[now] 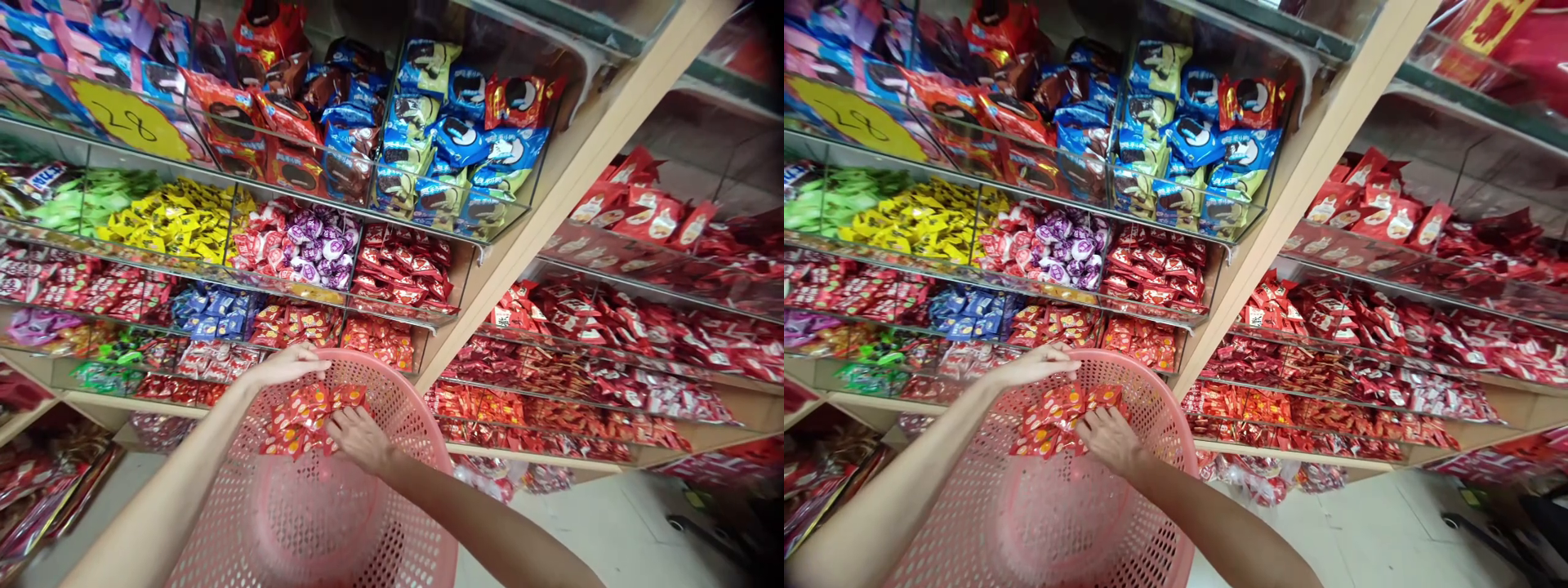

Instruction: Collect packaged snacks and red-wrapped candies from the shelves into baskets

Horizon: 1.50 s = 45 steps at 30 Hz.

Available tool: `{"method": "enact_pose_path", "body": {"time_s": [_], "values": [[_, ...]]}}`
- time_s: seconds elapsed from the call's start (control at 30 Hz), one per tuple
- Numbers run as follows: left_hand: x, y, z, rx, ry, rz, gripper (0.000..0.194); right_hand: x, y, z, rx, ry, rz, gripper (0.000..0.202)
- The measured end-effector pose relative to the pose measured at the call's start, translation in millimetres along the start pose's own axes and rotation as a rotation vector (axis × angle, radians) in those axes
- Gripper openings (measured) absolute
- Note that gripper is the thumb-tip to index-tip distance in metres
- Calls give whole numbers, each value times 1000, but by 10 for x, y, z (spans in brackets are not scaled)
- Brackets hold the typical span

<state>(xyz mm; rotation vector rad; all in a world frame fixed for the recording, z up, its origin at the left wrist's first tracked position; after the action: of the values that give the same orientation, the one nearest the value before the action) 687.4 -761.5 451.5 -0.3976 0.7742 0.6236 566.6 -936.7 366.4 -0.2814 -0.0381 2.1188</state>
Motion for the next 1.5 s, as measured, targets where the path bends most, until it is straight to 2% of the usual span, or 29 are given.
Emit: {"method": "enact_pose_path", "body": {"time_s": [0.23, 0.47, 0.67, 0.9, 1.17, 1.5], "values": [[66, -24, -49, -6, -103, 14, 51, 7, -12, 13, -25, 43, -90, 39], [123, -9, -145, -52, -297, 179, 51, 39, 21, -19, 16, 8, -103, 41], [94, -32, -182, -125, -303, 149, 53, 77, 75, -86, 23, -21, -135, 34], [89, -85, -240, -141, -283, 138, 57, 33, 129, -33, 26, -32, -181, 42], [23, -271, -489, -73, -223, 96, 57, 28, 364, -138, 96, -52, -346, 43], [-27, -355, -644, -114, -311, 129, 55, -78, 519, -144, 152, -157, -377, 42]]}}
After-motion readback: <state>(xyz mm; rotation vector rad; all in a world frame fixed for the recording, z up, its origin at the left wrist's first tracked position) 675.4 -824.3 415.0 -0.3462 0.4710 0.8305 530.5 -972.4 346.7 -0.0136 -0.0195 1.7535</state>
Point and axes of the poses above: each hand's wrist, its own y-axis away from the middle knuckle, its own z-axis out of the back of the hand, x = y × z, the point moved 1 cm from there along -y, towards the middle knuckle, and after that the axes turned 9 degrees about -z, right-handed, at the moved point
